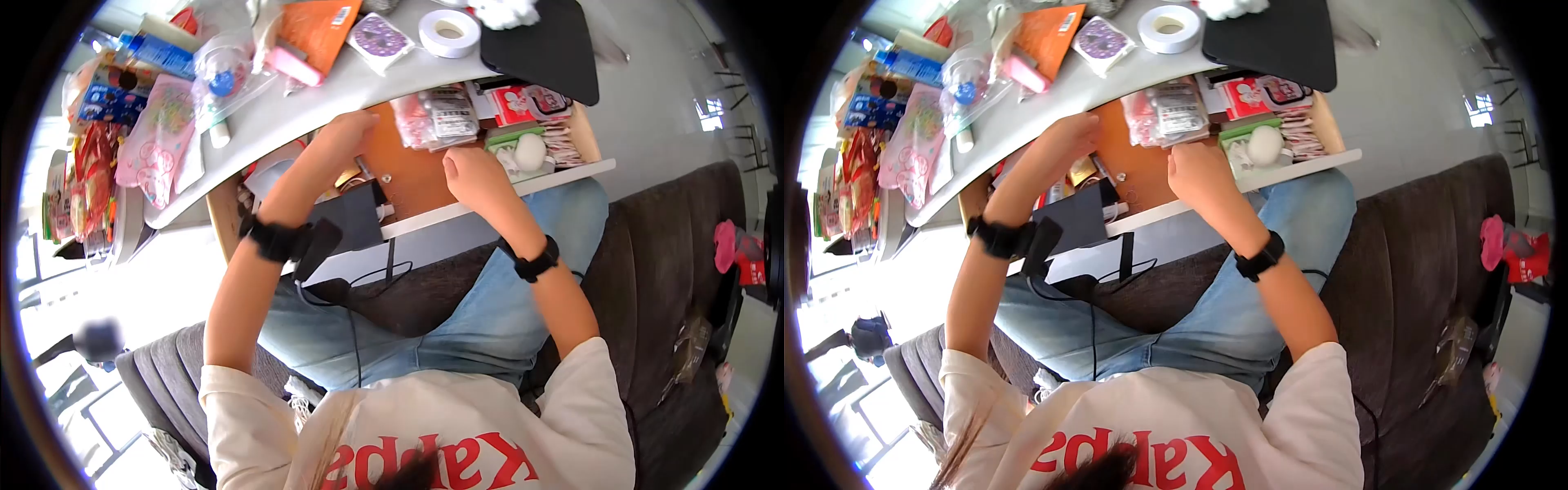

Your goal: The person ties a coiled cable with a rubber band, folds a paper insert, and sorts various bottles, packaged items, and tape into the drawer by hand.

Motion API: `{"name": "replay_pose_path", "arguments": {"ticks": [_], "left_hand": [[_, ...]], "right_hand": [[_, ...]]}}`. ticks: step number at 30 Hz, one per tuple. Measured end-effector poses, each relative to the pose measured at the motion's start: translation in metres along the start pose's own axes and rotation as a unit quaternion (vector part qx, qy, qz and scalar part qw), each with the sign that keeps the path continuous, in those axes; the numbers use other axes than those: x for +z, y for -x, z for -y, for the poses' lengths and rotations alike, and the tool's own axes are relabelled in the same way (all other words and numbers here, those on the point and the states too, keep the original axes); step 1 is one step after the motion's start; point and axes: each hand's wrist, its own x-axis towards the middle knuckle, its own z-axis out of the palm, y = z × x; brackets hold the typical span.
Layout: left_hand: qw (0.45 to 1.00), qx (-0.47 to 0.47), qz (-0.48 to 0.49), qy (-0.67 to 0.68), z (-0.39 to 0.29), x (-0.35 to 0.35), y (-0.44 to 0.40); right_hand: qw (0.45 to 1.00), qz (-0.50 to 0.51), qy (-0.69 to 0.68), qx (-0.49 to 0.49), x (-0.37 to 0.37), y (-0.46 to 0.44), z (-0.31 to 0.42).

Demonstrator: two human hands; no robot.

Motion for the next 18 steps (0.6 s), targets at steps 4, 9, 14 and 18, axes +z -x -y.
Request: {"name": "replay_pose_path", "arguments": {"ticks": [4, 9, 14, 18], "left_hand": [[0.949, -0.006, 0.044, -0.311, -0.043, -0.006, 0.082], [0.854, 0.086, 0.04, -0.511, 0.007, -0.01, 0.138], [0.84, 0.123, 0.014, -0.528, 0.039, -0.009, 0.145], [0.831, 0.158, 0.003, -0.534, 0.036, -0.006, 0.15]], "right_hand": [[0.972, 0.146, -0.177, -0.041, -0.021, 0.008, 0.052], [0.962, 0.136, -0.063, -0.228, 0.012, 0.018, 0.077], [0.947, 0.175, -0.005, -0.269, 0.028, 0.018, 0.096], [0.947, 0.141, 0.023, -0.287, 0.023, 0.031, 0.102]]}}
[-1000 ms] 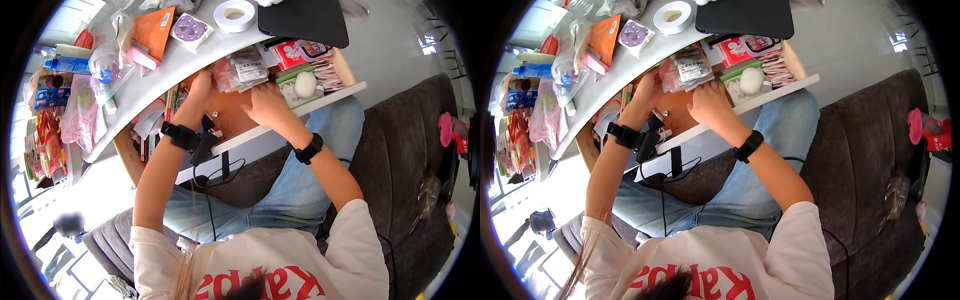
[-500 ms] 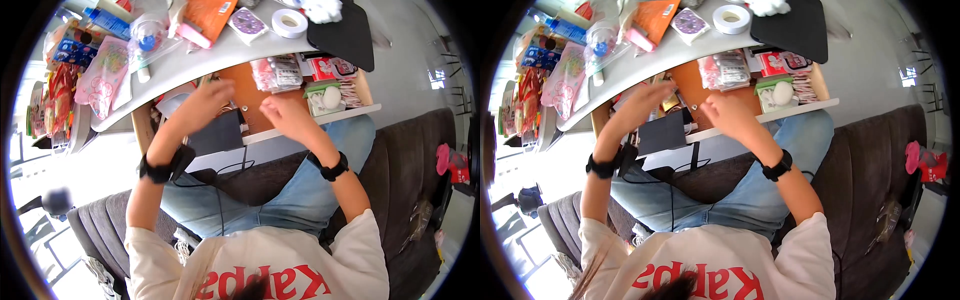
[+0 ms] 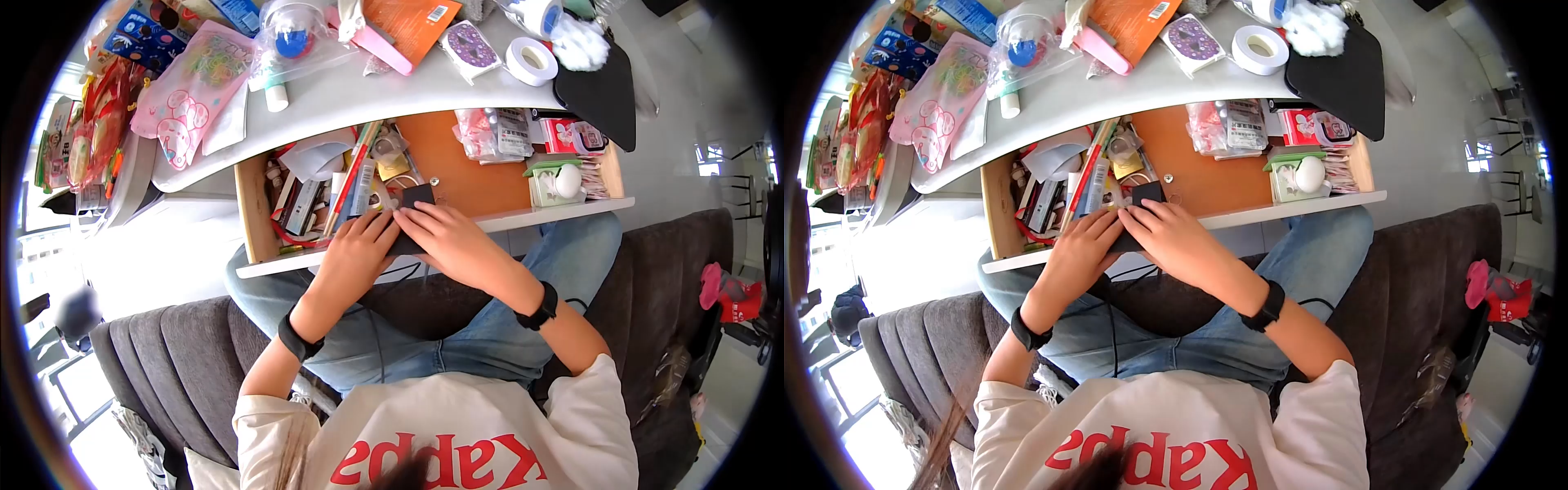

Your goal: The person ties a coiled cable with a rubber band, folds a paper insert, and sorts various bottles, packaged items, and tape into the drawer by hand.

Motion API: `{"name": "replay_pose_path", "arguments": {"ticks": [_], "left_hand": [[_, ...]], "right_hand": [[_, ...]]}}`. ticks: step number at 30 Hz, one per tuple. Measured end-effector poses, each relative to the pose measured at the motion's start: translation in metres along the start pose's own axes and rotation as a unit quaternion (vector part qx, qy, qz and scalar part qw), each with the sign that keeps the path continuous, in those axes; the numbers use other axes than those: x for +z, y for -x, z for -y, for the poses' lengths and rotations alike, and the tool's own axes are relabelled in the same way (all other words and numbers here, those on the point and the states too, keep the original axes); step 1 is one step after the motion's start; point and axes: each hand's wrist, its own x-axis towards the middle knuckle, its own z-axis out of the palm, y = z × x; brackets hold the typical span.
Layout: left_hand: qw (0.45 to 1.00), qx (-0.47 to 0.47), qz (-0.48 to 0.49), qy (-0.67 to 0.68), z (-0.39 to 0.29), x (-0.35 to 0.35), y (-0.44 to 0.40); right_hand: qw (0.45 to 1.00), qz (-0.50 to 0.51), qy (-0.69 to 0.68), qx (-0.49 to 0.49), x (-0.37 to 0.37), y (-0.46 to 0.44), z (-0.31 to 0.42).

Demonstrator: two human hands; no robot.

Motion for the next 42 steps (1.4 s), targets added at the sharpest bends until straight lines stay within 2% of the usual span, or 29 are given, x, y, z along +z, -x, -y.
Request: {"name": "replay_pose_path", "arguments": {"ticks": [2, 5, 7, 11, 13, 14, 15, 17, 18, 19, 20, 21, 23, 25, 26, 27, 28, 29, 30, 31, 32, 34, 35, 36, 37, 39, 42], "left_hand": [[1.0, 0.017, -0.025, -0.005, -0.002, -0.001, 0.004], [0.999, 0.038, -0.001, 0.005, -0.016, -0.02, 0.009], [0.997, 0.031, -0.021, 0.062, -0.03, -0.046, 0.01], [0.977, 0.043, -0.114, 0.172, -0.045, -0.102, 0.011], [0.954, -0.002, -0.184, 0.237, -0.044, -0.102, 0.013], [0.927, -0.014, -0.201, 0.315, -0.045, -0.097, 0.008], [0.925, -0.026, -0.192, 0.326, -0.042, -0.089, 0.003], [0.876, -0.039, -0.136, 0.462, -0.039, -0.066, -0.011], [0.811, -0.04, -0.076, 0.579, -0.039, -0.053, -0.015], [0.796, 0.008, -0.046, 0.603, -0.045, -0.043, -0.02], [0.801, 0.029, -0.014, 0.598, -0.053, -0.04, -0.022], [0.805, 0.048, 0.019, 0.591, -0.061, -0.039, -0.025], [0.788, 0.019, 0.025, 0.615, -0.077, -0.04, -0.032], [0.756, -0.033, 0.017, 0.653, -0.081, -0.031, -0.042], [0.74, -0.015, 0.009, 0.673, -0.075, -0.011, -0.046], [0.701, -0.015, 0.03, 0.712, -0.08, -0.015, -0.051], [0.661, -0.016, 0.052, 0.749, -0.09, -0.022, -0.057], [0.618, -0.017, 0.074, 0.783, -0.096, -0.025, -0.064], [0.59, -0.024, 0.054, 0.805, -0.097, -0.02, -0.072], [0.657, -0.033, 0.04, 0.752, -0.097, -0.02, -0.08], [0.719, -0.044, 0.027, 0.694, -0.096, -0.021, -0.089], [0.812, -0.083, 0.003, 0.578, -0.098, -0.03, -0.111], [0.885, -0.023, -0.05, 0.463, -0.09, -0.03, -0.128], [0.935, 0.039, -0.102, 0.337, -0.08, -0.029, -0.148], [0.962, 0.099, -0.15, 0.206, -0.071, -0.027, -0.166], [0.971, 0.09, -0.196, 0.103, -0.069, -0.029, -0.198], [0.965, 0.1, -0.234, -0.069, -0.061, -0.019, -0.238]], "right_hand": [[1.0, -0.012, 0.027, -0.012, -0.005, 0.006, 0.007], [0.997, -0.044, 0.049, -0.036, -0.02, 0.013, 0.019], [0.996, -0.077, 0.039, -0.037, -0.041, 0.016, 0.028], [0.978, -0.16, -0.122, 0.046, -0.102, 0.03, 0.032], [0.948, -0.225, -0.191, 0.121, -0.127, 0.041, 0.026], [0.941, -0.246, -0.183, 0.144, -0.136, 0.049, 0.023], [0.933, -0.267, -0.176, 0.165, -0.142, 0.056, 0.021], [0.928, -0.283, -0.198, 0.14, -0.144, 0.066, 0.022], [0.92, -0.309, -0.209, 0.12, -0.135, 0.068, 0.022], [0.912, -0.333, -0.22, 0.1, -0.13, 0.069, 0.026], [0.867, -0.304, -0.364, 0.152, -0.129, 0.072, 0.034], [0.875, -0.309, -0.336, 0.163, -0.117, 0.075, 0.024], [0.808, -0.329, -0.439, 0.215, -0.102, 0.079, 0.013], [0.771, -0.332, -0.489, 0.235, -0.104, 0.084, 0.005], [0.752, -0.332, -0.515, 0.244, -0.105, 0.087, -0.002], [0.746, -0.354, -0.501, 0.26, -0.105, 0.092, -0.015], [0.762, -0.386, -0.451, 0.26, -0.116, 0.096, -0.023], [0.717, -0.438, -0.476, 0.259, -0.131, 0.099, -0.028], [0.704, -0.468, -0.445, 0.296, -0.137, 0.11, -0.053], [0.706, -0.506, -0.413, 0.273, -0.147, 0.118, -0.079], [0.694, -0.566, -0.312, 0.317, -0.163, 0.116, -0.091], [0.714, -0.587, -0.248, 0.291, -0.189, 0.124, -0.145], [0.708, -0.59, -0.249, 0.297, -0.199, 0.123, -0.17], [0.703, -0.593, -0.249, 0.304, -0.208, 0.122, -0.194], [0.711, -0.567, -0.255, 0.327, -0.213, 0.121, -0.219], [0.727, -0.511, -0.265, 0.373, -0.215, 0.123, -0.26], [0.798, -0.407, -0.136, 0.423, -0.212, 0.127, -0.285]]}}
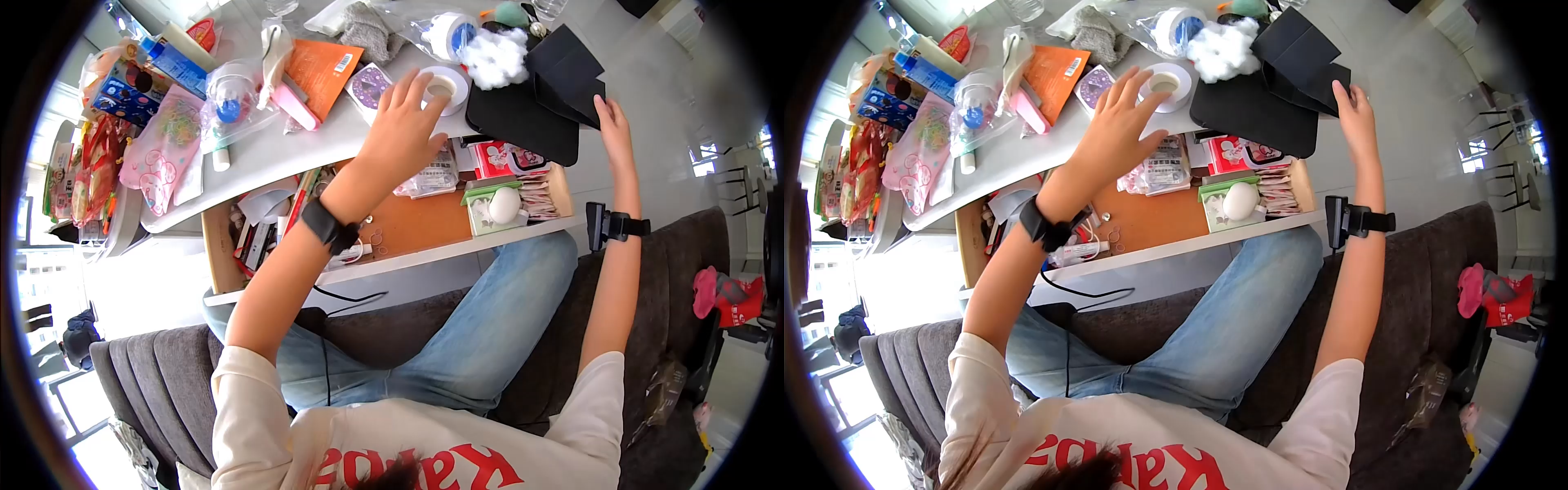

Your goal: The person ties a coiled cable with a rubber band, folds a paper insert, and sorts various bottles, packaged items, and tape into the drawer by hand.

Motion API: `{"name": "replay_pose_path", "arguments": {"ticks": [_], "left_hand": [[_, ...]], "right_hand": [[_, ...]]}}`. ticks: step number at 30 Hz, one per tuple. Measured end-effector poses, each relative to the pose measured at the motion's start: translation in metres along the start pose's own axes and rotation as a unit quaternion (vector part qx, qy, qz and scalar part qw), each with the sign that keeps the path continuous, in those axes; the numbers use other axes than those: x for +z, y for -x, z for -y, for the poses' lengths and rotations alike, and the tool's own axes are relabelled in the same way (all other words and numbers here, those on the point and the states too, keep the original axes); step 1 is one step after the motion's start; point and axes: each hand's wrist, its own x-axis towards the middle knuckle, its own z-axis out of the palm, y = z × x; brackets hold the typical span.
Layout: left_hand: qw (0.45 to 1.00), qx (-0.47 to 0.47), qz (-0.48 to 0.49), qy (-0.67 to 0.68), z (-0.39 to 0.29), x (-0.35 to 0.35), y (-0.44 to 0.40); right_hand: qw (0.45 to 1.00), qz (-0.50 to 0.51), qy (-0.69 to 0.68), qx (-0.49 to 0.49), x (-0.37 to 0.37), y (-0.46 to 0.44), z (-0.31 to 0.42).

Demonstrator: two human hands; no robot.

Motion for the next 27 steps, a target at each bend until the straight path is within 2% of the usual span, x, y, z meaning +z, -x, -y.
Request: {"name": "replay_pose_path", "arguments": {"ticks": [3, 6, 8, 11, 12, 15, 17, 18, 21, 24, 27], "left_hand": [[1.0, -0.018, 0.016, -0.009, 0.009, 0.018, -0.01], [1.0, -0.008, -0.014, 0.023, 0.01, 0.018, -0.013], [0.997, 0.005, -0.058, 0.058, 0.004, 0.0, -0.013], [0.989, 0.005, 0.013, 0.149, -0.015, -0.05, 0.005], [0.984, 0.015, 0.074, 0.163, -0.017, -0.056, 0.02], [0.95, 0.024, 0.218, 0.22, -0.024, -0.046, 0.06], [0.926, 0.002, 0.281, 0.253, -0.02, -0.029, 0.081], [0.918, 0.0, 0.297, 0.265, -0.016, -0.021, 0.083], [0.896, 0.006, 0.339, 0.287, -0.01, 0.006, 0.086], [0.888, 0.036, 0.365, 0.279, -0.008, 0.037, 0.086], [0.887, 0.059, 0.375, 0.264, -0.007, 0.058, 0.089]], "right_hand": [[0.996, 0.053, -0.052, -0.04, -0.006, 0.001, -0.011], [0.979, 0.042, -0.198, 0.003, -0.004, 0.009, -0.011], [0.976, 0.029, -0.214, 0.003, -0.002, 0.006, -0.015], [0.978, 0.038, -0.202, -0.036, 0.004, -0.004, -0.017], [0.979, 0.043, -0.191, -0.055, 0.006, -0.007, -0.019], [0.991, 0.006, -0.116, -0.07, 0.014, -0.016, -0.021], [0.987, -0.019, -0.155, -0.043, 0.02, -0.027, -0.024], [0.984, -0.028, -0.173, -0.025, 0.02, -0.028, -0.027], [0.981, 0.028, -0.19, -0.005, 0.012, -0.039, -0.027], [0.979, -0.011, -0.201, -0.03, 0.008, -0.065, -0.033], [0.981, -0.038, -0.19, -0.016, 0.019, -0.084, -0.021]]}}
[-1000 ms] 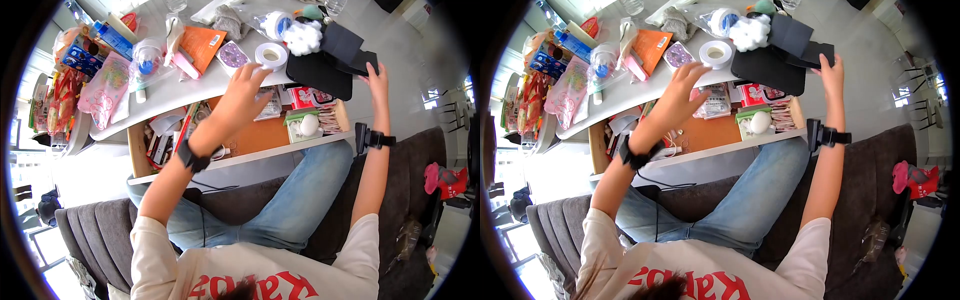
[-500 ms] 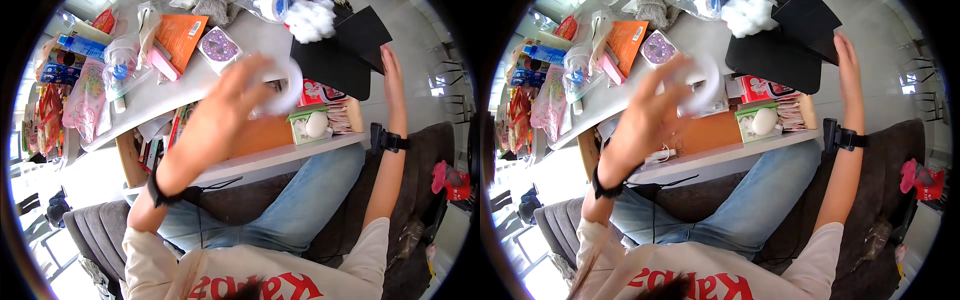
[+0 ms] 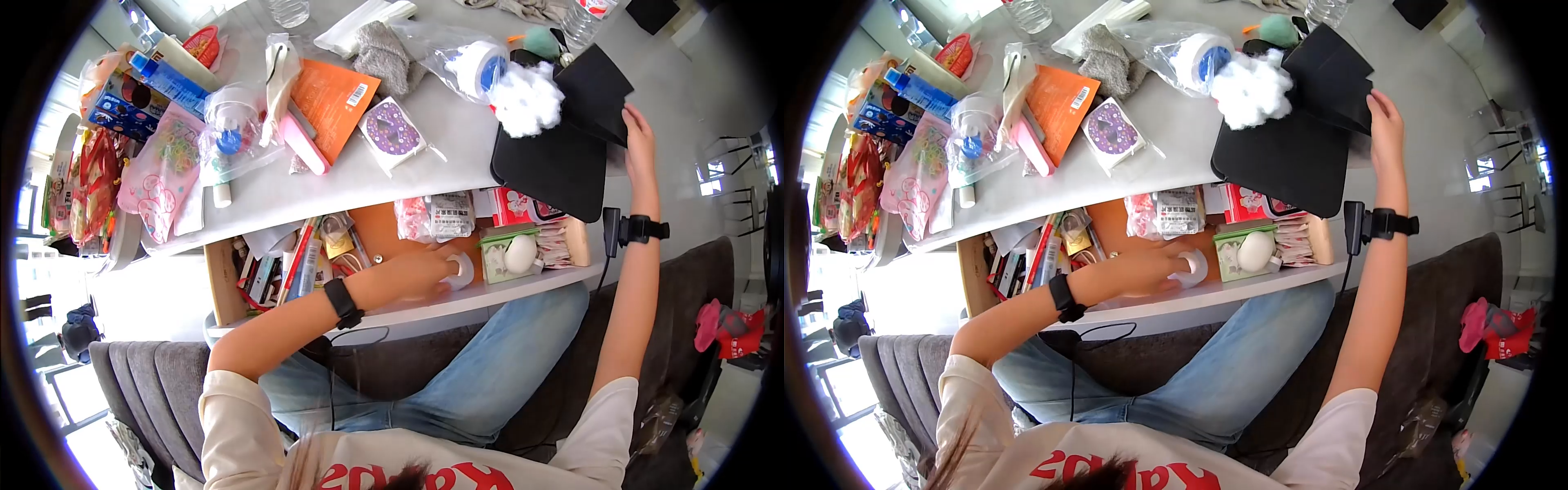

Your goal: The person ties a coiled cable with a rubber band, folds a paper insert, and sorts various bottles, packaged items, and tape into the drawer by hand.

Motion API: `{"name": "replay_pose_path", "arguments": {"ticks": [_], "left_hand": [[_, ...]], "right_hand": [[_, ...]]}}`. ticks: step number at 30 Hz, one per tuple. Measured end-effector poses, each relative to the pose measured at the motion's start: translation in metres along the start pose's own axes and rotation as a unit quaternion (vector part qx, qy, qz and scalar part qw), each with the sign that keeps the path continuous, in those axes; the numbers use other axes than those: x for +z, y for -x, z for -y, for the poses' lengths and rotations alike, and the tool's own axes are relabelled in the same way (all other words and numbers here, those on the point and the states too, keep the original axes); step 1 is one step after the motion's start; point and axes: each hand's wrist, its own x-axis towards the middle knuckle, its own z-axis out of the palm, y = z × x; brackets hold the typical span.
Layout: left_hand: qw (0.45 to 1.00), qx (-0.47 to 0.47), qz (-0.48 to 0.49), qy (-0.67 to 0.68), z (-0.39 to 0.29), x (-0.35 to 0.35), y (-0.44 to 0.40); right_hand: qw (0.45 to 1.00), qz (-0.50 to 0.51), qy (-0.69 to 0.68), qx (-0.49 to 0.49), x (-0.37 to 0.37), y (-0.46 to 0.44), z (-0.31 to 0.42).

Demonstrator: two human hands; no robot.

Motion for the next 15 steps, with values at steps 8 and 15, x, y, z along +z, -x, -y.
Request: {"name": "replay_pose_path", "arguments": {"ticks": [8, 15], "left_hand": [[0.997, 0.012, -0.059, -0.045, -0.016, -0.019, 0.017], [0.931, -0.022, -0.309, -0.193, -0.039, -0.121, 0.034]], "right_hand": [[0.997, -0.062, -0.043, 0.015, -0.005, 0.016, -0.003], [0.993, -0.11, -0.027, -0.021, -0.029, 0.035, -0.006]]}}
